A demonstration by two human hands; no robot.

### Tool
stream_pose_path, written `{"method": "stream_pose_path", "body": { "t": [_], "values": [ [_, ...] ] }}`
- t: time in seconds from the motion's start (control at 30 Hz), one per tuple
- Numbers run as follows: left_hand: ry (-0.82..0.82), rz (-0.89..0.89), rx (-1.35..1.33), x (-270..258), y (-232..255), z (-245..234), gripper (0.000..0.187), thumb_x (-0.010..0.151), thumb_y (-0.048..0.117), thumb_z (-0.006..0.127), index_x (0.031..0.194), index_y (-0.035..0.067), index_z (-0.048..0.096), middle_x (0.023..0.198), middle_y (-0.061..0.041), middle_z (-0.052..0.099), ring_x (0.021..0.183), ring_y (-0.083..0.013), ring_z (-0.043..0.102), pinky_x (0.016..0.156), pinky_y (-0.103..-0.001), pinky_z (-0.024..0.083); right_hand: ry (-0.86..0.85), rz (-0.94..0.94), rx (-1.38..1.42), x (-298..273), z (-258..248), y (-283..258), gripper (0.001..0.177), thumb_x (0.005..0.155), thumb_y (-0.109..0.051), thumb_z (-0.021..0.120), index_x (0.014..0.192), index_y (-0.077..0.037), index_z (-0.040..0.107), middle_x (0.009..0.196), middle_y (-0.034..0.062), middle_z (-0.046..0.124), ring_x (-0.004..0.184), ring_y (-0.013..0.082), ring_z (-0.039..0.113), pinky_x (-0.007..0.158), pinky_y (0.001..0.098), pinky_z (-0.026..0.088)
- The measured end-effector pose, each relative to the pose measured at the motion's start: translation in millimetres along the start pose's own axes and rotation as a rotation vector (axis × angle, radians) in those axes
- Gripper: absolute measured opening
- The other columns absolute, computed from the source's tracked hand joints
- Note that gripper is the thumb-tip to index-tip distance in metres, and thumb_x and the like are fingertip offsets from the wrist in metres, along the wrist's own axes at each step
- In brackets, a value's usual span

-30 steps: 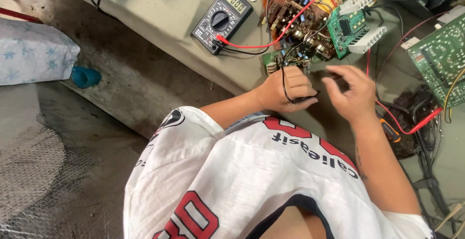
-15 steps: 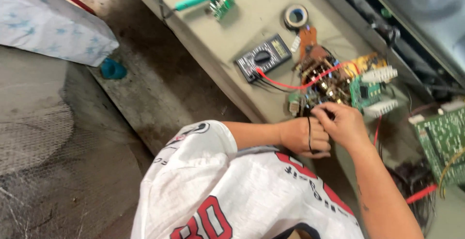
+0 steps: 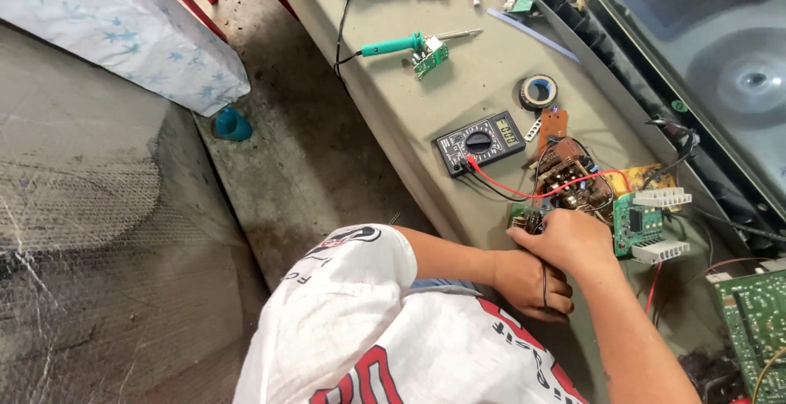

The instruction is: Testing electronic components on a circuit board using a multimeter and inspecting a CRT monitor.

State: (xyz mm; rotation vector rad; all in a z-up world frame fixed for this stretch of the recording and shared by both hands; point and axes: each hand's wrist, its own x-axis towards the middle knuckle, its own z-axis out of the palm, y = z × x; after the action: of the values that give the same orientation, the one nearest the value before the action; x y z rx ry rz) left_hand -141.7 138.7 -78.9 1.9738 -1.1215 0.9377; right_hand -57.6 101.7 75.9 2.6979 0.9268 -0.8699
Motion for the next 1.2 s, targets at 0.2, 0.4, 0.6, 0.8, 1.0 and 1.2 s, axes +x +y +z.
{"method": "stream_pose_path", "body": {
  "t": [0.2, 0.4, 0.6, 0.8, 1.0, 1.2],
  "values": [
    [-0.002, -0.002, 0.056, -15, -7, 23, 0.021, 0.098, 0.04, 0.053, 0.096, 0.02, 0.059, 0.076, 0.002, 0.057, 0.062, -0.0172, 0.065, 0.062, -0.029, 0.053, 0.03, -0.014, 0.037, -11, -9, -5, 0.073, 0.078, -0.081, 0.056, 0.075, -0.012, 0.078, 0.088, 0.0165, 0.079, 0.099, 0.036, 0.076, 0.08, 0.0423, 0.059],
    [-0.003, -0.023, 0.072, -17, -5, 23, 0.021, 0.098, 0.039, 0.055, 0.101, 0.019, 0.06, 0.078, 0.002, 0.06, 0.066, -0.0163, 0.068, 0.062, -0.028, 0.053, 0.087, -0.015, 0.015, -4, 10, 5, 0.072, 0.084, -0.082, 0.049, 0.077, -0.016, 0.077, 0.089, 0.0132, 0.079, 0.102, 0.0334, 0.076, 0.082, 0.0418, 0.06],
    [-0.011, 0.002, 0.064, 3, -3, 2, 0.025, 0.099, 0.04, 0.047, 0.085, 0.021, 0.056, 0.069, 0.002, 0.054, 0.058, -0.0185, 0.062, 0.057, -0.034, 0.052, 0.22, -0.19, 0.167, 23, 49, 43, 0.043, 0.084, -0.059, 0.069, 0.095, -0.019, 0.079, 0.094, 0.0153, 0.08, 0.1, 0.0387, 0.075, 0.088, 0.0509, 0.059],
    [0.016, 0.051, 0.084, 16, -4, -7, 0.03, 0.099, 0.037, 0.043, 0.075, 0.022, 0.05, 0.068, 0.003, 0.052, 0.057, -0.0192, 0.059, 0.055, -0.036, 0.049, 0.393, -0.227, 0.363, 10, 40, 73, 0.026, 0.086, -0.041, 0.077, 0.108, -0.026, 0.078, 0.098, 0.01, 0.079, 0.099, 0.0355, 0.073, 0.086, 0.0495, 0.059],
    [0.0, 0.017, 0.073, 7, -4, -1, 0.023, 0.099, 0.034, 0.051, 0.082, 0.019, 0.053, 0.074, 0.002, 0.053, 0.063, -0.021, 0.062, 0.056, -0.035, 0.048, 0.503, -0.338, 0.458, 8, 43, 62, 0.024, 0.089, -0.035, 0.08, 0.111, -0.024, 0.077, 0.099, 0.0058, 0.078, 0.097, 0.0328, 0.073, 0.083, 0.0448, 0.058],
    [0.016, 0.008, 0.133, -2, -5, 7, 0.014, 0.095, 0.035, 0.056, 0.092, 0.021, 0.059, 0.075, 0.004, 0.057, 0.068, -0.0164, 0.065, 0.059, -0.029, 0.049, 0.438, -0.394, 0.281, 10, 44, 21, 0.034, 0.085, -0.049, 0.076, 0.107, -0.023, 0.076, 0.103, 0.0062, 0.077, 0.098, 0.0317, 0.074, 0.082, 0.0456, 0.059]
  ]
}}
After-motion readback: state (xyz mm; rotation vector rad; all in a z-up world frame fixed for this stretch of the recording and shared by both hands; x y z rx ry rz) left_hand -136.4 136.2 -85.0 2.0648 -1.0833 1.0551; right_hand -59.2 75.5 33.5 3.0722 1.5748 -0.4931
